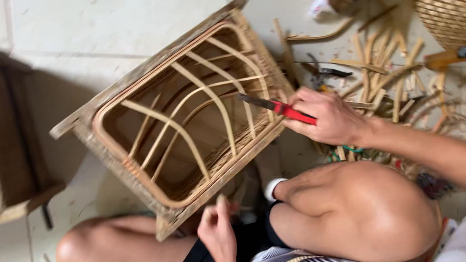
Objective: The person assembles a rectangular basket by inserting thin wooden strips into a wooden mold. They use a hammer to tap the strips into place, pliers to trim excess material, and a glue bottle to apply adhesive along the frame edges.
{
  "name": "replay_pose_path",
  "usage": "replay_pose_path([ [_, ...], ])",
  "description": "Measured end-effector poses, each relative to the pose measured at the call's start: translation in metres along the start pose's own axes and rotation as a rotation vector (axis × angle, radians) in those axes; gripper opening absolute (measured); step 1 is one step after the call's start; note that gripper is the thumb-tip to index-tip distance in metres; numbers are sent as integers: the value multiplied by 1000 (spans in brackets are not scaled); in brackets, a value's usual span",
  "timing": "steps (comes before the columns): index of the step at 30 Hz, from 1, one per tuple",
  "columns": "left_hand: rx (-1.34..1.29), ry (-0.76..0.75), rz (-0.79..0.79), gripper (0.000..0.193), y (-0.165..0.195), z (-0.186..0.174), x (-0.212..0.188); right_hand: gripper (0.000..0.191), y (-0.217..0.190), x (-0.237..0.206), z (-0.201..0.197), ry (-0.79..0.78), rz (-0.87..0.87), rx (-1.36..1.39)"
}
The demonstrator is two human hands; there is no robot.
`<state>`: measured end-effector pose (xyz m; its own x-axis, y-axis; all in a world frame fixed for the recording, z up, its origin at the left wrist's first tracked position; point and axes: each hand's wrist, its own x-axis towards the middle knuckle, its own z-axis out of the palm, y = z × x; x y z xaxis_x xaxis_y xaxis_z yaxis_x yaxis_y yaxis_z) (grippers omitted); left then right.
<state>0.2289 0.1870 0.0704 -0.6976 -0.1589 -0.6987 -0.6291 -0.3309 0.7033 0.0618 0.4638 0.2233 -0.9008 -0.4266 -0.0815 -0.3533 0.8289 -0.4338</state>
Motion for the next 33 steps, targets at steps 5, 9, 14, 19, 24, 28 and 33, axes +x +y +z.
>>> replay_pose_path([
  [5, 790, -122, 1086, 28, 35, 2, -17, 24, 44, -131, 52, 117, 353, 62],
  [9, 1168, -134, 1234, 49, 44, 10, 5, 24, 60, -173, 84, 176, 401, 145],
  [14, 1335, -72, 1308, 56, 37, 13, 21, 24, 62, -158, 88, 183, 403, 228],
  [19, 1417, -135, 1176, 75, 26, 7, 27, 24, 58, -137, 75, 167, 365, 260],
  [24, 1489, -176, 1156, 80, 24, 4, 31, 24, 53, -129, 68, 15, 506, 269],
  [28, 1496, -219, 1067, 83, 24, 6, 31, 24, 61, -134, 77, 20, 485, 283],
  [33, 1285, -41, 1229, 63, 36, -1, 27, 20, 80, -163, 118, 213, 462, 263],
])
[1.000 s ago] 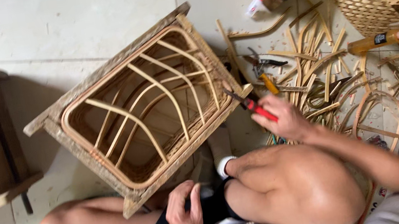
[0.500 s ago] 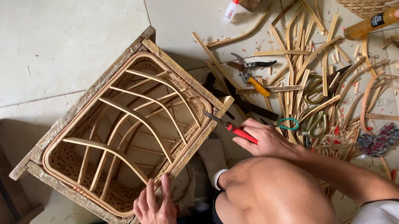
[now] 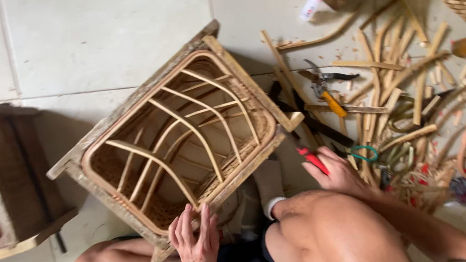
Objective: The person assembles a rectangular basket by inserting thin wooden strips into a wooden mold. They use a hammer to tap the strips into place, pliers to trim excess material, and a glue bottle to apply adhesive along the frame edges.
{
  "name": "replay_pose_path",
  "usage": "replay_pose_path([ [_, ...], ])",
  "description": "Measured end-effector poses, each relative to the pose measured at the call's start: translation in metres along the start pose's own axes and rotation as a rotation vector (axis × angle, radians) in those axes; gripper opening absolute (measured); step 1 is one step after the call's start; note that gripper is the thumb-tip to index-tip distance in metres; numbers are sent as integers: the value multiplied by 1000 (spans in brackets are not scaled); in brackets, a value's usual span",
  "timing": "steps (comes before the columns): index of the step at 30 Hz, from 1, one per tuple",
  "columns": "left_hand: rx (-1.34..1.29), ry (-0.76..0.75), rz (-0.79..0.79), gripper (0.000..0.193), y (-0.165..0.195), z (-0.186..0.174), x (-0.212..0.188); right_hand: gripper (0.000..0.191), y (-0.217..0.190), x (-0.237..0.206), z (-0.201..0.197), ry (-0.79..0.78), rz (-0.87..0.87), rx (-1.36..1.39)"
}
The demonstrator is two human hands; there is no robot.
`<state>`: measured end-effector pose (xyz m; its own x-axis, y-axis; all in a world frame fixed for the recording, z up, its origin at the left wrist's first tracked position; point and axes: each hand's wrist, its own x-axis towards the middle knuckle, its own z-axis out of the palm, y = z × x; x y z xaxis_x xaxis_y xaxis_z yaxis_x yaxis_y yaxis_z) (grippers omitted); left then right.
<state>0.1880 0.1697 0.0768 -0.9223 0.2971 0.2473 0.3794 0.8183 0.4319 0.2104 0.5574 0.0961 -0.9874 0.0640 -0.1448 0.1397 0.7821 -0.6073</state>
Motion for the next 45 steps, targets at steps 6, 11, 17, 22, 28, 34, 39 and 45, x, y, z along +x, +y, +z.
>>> replay_pose_path([
  [6, 97, -31, -112, 57, -33, -27, 13, 23, 18, -101, 73, -145, 370, -337],
  [11, 115, -22, -68, 51, -44, -20, 20, 27, 22, -120, 93, -157, 426, -358],
  [17, 164, 0, -68, 53, -40, -12, 2, 32, 37, -67, 82, 86, 282, -245],
  [22, 176, 2, -68, 60, -52, 14, -39, 31, 62, -49, 40, 329, 201, -58],
  [28, 77, 2, -40, 66, -100, 56, -85, 37, 92, -32, 21, 274, 412, -78],
  [34, 116, -233, 307, 78, -150, 26, -42, 44, 117, -24, 31, 198, 254, -347],
  [39, 203, -115, 69, 61, -115, 8, -20, 55, 108, 35, 33, 130, 132, -333],
  [45, 77, -31, 69, 62, -64, 0, 2, 60, 100, 87, 23, -192, 299, -281],
])
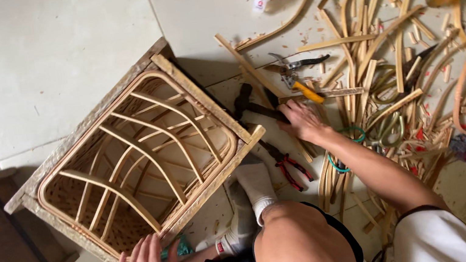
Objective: The person assembles a rectangular basket by inserting thin wooden strips into a wooden mold. They use a hammer to tap the strips into place, pliers to trim excess material, and a glue bottle to apply adhesive along the frame edges.
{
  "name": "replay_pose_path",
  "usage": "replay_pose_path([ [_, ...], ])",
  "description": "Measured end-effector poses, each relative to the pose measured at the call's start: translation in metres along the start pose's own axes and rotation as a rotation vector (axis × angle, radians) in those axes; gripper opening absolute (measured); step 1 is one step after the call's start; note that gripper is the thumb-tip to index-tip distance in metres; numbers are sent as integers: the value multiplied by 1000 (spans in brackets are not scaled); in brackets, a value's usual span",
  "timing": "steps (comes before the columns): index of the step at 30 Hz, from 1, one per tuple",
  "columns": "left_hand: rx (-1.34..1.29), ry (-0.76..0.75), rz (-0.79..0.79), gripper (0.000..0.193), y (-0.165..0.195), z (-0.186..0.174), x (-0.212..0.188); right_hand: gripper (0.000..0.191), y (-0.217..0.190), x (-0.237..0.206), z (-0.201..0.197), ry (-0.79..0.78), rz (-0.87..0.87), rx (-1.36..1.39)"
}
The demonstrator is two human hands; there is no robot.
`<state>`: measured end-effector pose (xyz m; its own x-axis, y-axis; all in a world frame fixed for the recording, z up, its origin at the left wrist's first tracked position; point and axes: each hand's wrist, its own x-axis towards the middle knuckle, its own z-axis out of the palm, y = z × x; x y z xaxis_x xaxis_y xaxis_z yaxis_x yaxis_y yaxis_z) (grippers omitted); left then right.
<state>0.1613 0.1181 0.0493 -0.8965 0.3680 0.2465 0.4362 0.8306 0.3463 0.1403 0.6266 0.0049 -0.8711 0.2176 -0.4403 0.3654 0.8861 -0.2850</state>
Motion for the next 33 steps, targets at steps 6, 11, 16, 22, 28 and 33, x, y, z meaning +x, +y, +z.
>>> replay_pose_path([
  [6, 63, -48, -15, 50, 17, 0, 10, 41, 27, -8, -5, 275, -144, 342],
  [11, 59, -159, 27, 69, 5, -8, 19, 19, 25, -72, -24, 383, -79, 605],
  [16, 80, -266, 126, 80, -5, -15, 24, 12, -13, -92, -51, 320, -308, 685],
  [22, 48, -285, 89, 82, -9, -25, 35, 33, -100, -85, -57, 65, -626, 414],
  [28, -216, 254, -224, 48, -14, -34, 22, 48, -142, -69, -70, -21, -758, 243],
  [33, -894, 310, -921, 34, -54, -17, -1, 54, -192, -39, -62, -261, -972, 134],
])
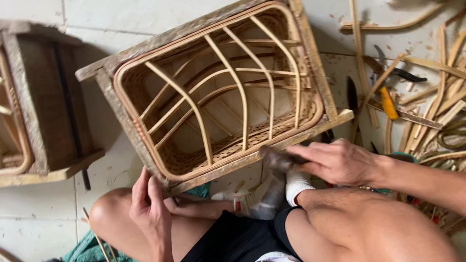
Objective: The person assembles a rectangular basket by inserting thin wooden strips into a wooden mold. They use a hammer to tap the strips into place, pliers to trim excess material, and a glue bottle to apply adhesive along the frame edges.
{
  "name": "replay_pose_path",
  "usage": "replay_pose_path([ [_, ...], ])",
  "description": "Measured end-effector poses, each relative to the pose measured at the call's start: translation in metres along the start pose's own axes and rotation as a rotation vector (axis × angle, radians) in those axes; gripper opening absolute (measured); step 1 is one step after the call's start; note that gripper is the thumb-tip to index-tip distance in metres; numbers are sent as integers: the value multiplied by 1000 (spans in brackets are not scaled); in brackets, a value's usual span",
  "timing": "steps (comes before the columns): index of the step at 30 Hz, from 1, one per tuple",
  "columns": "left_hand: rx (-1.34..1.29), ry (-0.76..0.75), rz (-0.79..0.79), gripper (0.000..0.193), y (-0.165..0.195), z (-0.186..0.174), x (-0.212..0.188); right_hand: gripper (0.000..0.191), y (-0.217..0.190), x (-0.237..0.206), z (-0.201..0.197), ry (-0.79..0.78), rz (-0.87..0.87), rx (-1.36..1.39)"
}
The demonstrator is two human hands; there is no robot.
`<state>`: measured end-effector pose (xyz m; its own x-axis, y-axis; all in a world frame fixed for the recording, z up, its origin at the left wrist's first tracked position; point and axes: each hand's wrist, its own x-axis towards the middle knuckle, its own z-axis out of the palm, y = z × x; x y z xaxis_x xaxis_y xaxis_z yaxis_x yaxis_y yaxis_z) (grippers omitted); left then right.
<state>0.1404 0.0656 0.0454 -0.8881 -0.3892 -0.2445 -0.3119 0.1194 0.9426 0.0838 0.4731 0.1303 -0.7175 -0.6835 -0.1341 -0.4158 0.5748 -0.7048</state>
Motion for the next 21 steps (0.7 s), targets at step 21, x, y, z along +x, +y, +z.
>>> replay_pose_path([
  [21, -368, 269, -116, 52, -55, 13, 39, 56, -83, 251, 49, -188, -102, -42],
])
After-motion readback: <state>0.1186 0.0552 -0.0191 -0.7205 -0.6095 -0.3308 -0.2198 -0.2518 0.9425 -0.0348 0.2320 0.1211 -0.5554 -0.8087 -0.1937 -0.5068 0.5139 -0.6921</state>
